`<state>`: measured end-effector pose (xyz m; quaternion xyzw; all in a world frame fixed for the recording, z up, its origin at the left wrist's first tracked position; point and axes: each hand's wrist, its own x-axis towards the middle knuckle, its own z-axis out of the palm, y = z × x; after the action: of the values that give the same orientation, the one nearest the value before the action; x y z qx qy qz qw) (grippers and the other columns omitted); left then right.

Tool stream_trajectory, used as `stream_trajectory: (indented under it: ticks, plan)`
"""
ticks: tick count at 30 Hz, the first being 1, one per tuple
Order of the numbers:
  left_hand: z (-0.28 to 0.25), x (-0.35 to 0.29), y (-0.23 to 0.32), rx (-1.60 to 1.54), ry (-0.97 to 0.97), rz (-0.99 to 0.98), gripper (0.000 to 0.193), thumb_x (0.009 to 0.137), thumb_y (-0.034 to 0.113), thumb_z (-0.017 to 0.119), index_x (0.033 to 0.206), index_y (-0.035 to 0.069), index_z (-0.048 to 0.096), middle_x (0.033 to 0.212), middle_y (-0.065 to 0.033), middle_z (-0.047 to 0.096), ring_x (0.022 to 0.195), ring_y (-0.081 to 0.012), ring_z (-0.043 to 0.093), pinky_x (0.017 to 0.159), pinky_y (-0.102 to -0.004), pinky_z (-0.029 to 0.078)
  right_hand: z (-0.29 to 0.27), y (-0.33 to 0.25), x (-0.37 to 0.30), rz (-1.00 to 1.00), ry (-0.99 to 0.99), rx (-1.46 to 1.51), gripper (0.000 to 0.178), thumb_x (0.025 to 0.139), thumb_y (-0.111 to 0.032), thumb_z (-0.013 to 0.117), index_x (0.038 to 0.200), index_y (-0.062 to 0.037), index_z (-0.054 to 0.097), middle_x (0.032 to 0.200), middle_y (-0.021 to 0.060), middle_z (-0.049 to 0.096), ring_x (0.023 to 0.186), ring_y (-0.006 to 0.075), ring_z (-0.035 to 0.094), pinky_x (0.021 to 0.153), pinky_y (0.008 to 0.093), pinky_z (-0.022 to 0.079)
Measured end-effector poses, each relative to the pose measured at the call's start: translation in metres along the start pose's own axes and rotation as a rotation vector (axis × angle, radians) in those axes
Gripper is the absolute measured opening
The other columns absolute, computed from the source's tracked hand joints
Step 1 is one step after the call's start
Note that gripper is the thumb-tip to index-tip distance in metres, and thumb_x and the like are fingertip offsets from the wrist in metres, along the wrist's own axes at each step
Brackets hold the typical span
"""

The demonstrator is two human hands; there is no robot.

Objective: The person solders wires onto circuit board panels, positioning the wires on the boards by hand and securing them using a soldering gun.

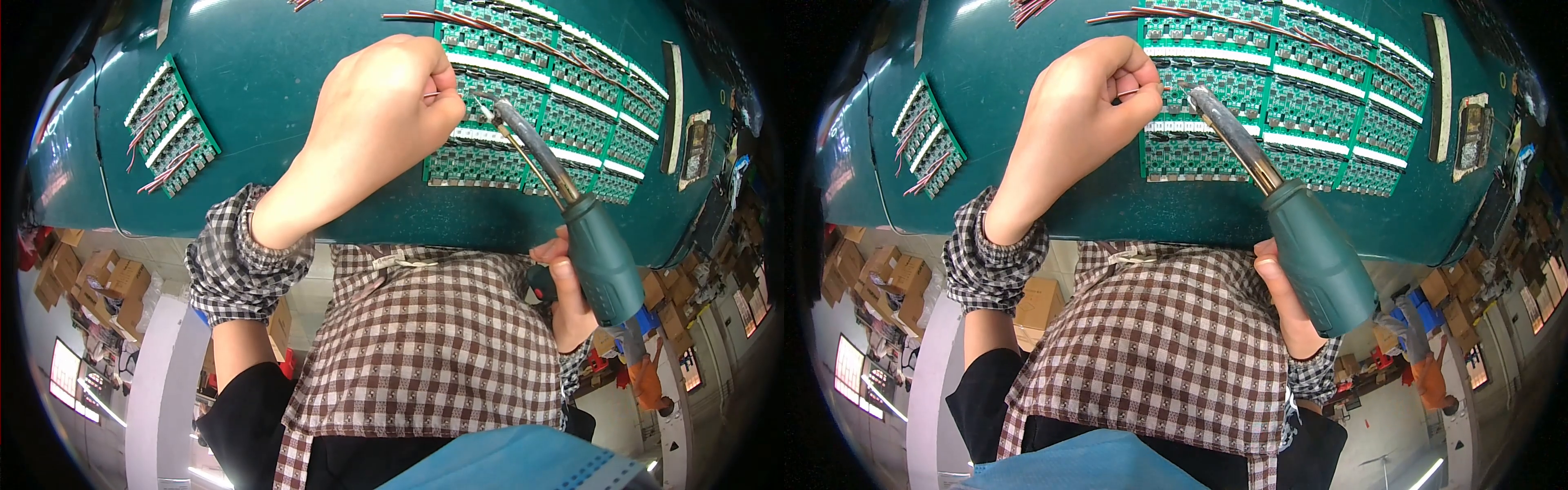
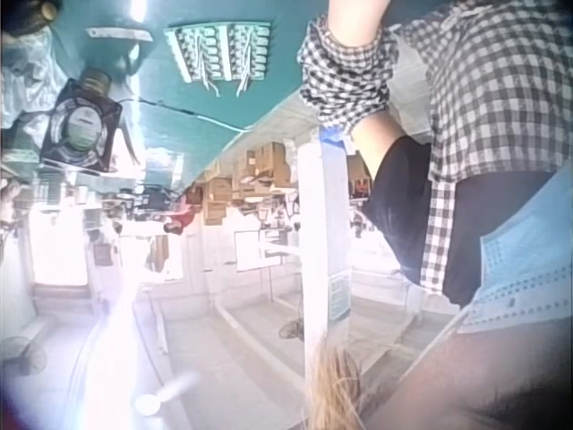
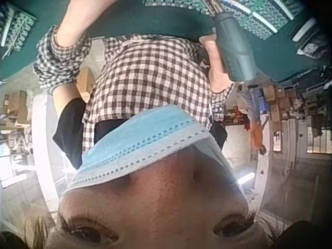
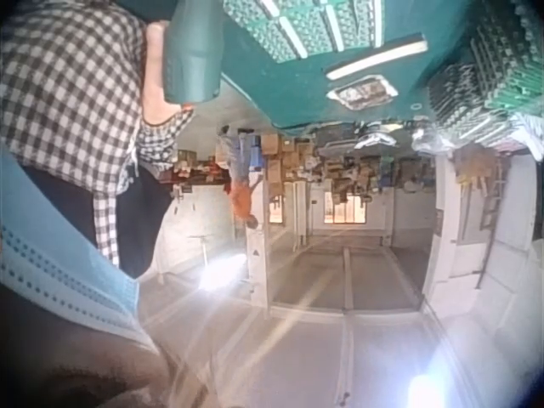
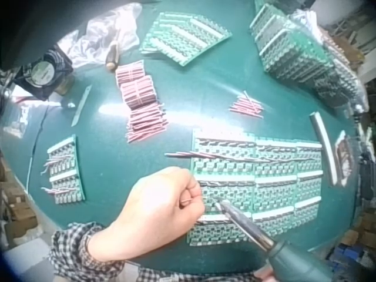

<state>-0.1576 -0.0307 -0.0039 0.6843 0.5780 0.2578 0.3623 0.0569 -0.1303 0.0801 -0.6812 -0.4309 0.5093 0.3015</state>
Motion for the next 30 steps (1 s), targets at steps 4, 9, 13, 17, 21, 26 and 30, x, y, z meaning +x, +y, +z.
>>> stream_trajectory:
  ticks: [4,9,13,17,21,26,30]
  plan:
    - [0.0015,-0.0004,-0.0009,0.003,0.016,0.020,0.008,0.070,0.005,0.061,0.074,0.001,0.057,0.065,-0.0069,0.054,0.058,-0.0143,0.053,0.055,-0.0260,0.045,0.0011,0.0018,-0.0006,0.012,0.004,0.017,0.038,0.078,-0.010,0.066,0.108,0.0103,0.052,0.078,0.0117,0.058,0.072,0.0220,0.059,0.069,0.0376,0.051]
    - [0.0007,-0.0022,-0.0005,-0.051,0.016,-0.002,0.008,0.070,0.005,0.062,0.074,0.000,0.056,0.066,-0.0066,0.055,0.059,-0.0135,0.053,0.056,-0.0258,0.045,0.0028,-0.0006,-0.0006,0.012,0.021,0.001,0.038,0.078,-0.010,0.066,0.108,0.0103,0.053,0.078,0.0117,0.058,0.071,0.0215,0.058,0.069,0.0373,0.051]
    - [0.0023,-0.0007,-0.0025,-0.045,0.014,0.001,0.008,0.070,0.005,0.062,0.074,0.000,0.056,0.066,-0.0064,0.055,0.059,-0.0133,0.053,0.055,-0.0256,0.045,0.0022,0.0012,0.0006,0.025,0.015,0.000,0.038,0.078,-0.010,0.066,0.107,0.0102,0.053,0.078,0.0116,0.058,0.070,0.0208,0.058,0.068,0.0370,0.051]
    - [0.0022,-0.0006,-0.0025,-0.004,0.016,0.035,0.008,0.070,0.004,0.062,0.073,0.001,0.056,0.065,-0.0060,0.054,0.058,-0.0129,0.053,0.055,-0.0253,0.045,0.0032,0.0003,-0.0010,0.025,0.025,0.004,0.038,0.078,-0.009,0.066,0.107,0.0102,0.053,0.078,0.0114,0.058,0.070,0.0204,0.057,0.068,0.0368,0.051]
    - [0.0022,-0.0011,-0.0023,-0.051,0.026,0.014,0.007,0.070,0.004,0.062,0.073,0.001,0.057,0.064,-0.0050,0.054,0.057,-0.0115,0.052,0.054,-0.0244,0.044,0.0040,-0.0004,-0.0015,0.033,0.040,0.006,0.037,0.078,-0.008,0.066,0.107,0.0104,0.053,0.078,0.0114,0.058,0.070,0.0203,0.057,0.068,0.0362,0.051]
    - [0.0025,-0.0014,-0.0019,-0.067,0.027,0.005,0.007,0.070,0.004,0.062,0.073,0.001,0.057,0.063,-0.0044,0.053,0.057,-0.0106,0.051,0.054,-0.0237,0.043,0.0048,-0.0009,-0.0017,0.035,0.049,0.007,0.037,0.078,-0.008,0.065,0.108,0.0106,0.052,0.077,0.0111,0.057,0.069,0.0205,0.057,0.068,0.0358,0.051]
    - [0.0018,-0.0007,-0.0002,-0.054,0.014,-0.010,0.007,0.070,0.004,0.062,0.073,0.000,0.057,0.063,-0.0048,0.053,0.057,-0.0112,0.052,0.054,-0.0240,0.044,0.0007,0.0021,-0.0017,0.027,0.026,-0.008,0.038,0.078,-0.008,0.065,0.108,0.0111,0.052,0.076,0.0109,0.057,0.070,0.0207,0.058,0.068,0.0364,0.051]
